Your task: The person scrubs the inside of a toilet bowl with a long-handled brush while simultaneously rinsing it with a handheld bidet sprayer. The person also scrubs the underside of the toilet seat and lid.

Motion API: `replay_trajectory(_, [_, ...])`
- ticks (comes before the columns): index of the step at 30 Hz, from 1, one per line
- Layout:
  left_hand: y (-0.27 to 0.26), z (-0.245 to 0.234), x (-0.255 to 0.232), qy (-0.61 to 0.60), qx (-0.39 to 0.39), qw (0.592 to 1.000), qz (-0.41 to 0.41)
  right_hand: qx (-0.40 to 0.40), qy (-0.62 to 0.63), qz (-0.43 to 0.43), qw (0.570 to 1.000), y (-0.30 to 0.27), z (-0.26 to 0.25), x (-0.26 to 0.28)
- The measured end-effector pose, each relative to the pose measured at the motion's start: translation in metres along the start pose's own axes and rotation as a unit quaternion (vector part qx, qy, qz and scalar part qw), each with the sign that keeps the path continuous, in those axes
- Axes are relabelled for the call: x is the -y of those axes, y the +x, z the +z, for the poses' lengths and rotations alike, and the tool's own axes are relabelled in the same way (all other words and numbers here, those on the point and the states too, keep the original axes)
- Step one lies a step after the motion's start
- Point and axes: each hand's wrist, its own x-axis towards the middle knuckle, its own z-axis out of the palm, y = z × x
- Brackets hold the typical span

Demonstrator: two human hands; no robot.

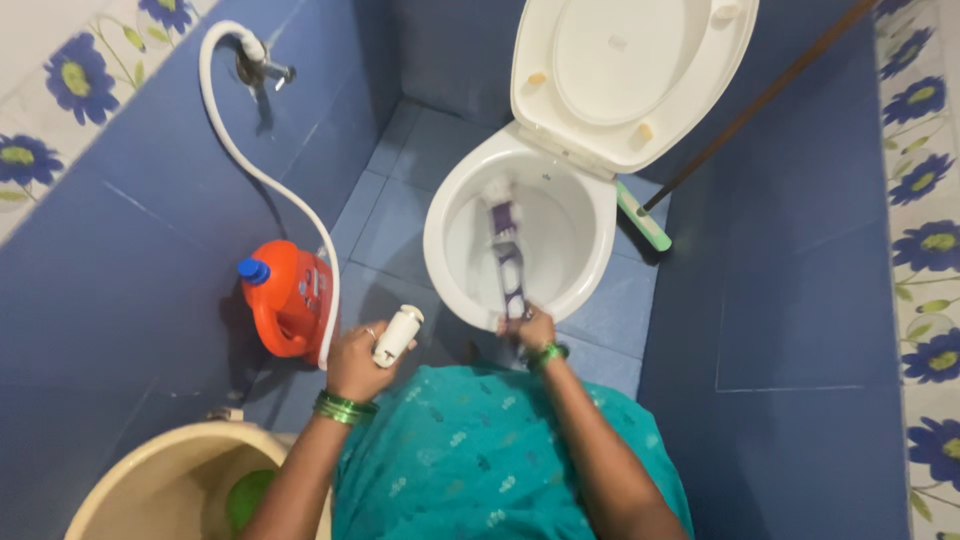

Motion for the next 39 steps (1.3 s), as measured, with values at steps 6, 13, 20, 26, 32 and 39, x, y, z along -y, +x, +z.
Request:
replay_trajectory(6, [-0.002, -0.003, 0.006, -0.004, -0.004, 1.0, -0.001, 0.002, -0.023, -0.009, 1.0, -0.004, 0.025, 0.002])
replay_trajectory(13, [0.0, -0.002, -0.003, -0.014, 0.038, 0.999, -0.03, 0.059, -0.063, 0.022, 0.996, -0.077, 0.036, -0.006])
replay_trajectory(20, [-0.001, -0.002, 0.007, 0.01, 0.028, 0.999, -0.012, -0.069, 0.005, 0.033, 0.997, 0.0, 0.005, -0.002])
replay_trajectory(26, [-0.003, -0.004, 0.011, 0.032, 0.029, 0.998, -0.042, 0.045, -0.135, 0.057, 0.988, -0.089, 0.052, 0.019])
replay_trajectory(32, [-0.006, 0.001, 0.007, -0.007, 0.026, 0.999, -0.017, 0.013, -0.091, -0.035, 0.995, -0.028, 0.023, -0.009])
replay_trajectory(39, [-0.003, 0.0, 0.011, 0.024, 0.032, 0.999, -0.014, -0.002, -0.061, 0.006, 0.998, -0.017, 0.023, 0.015])
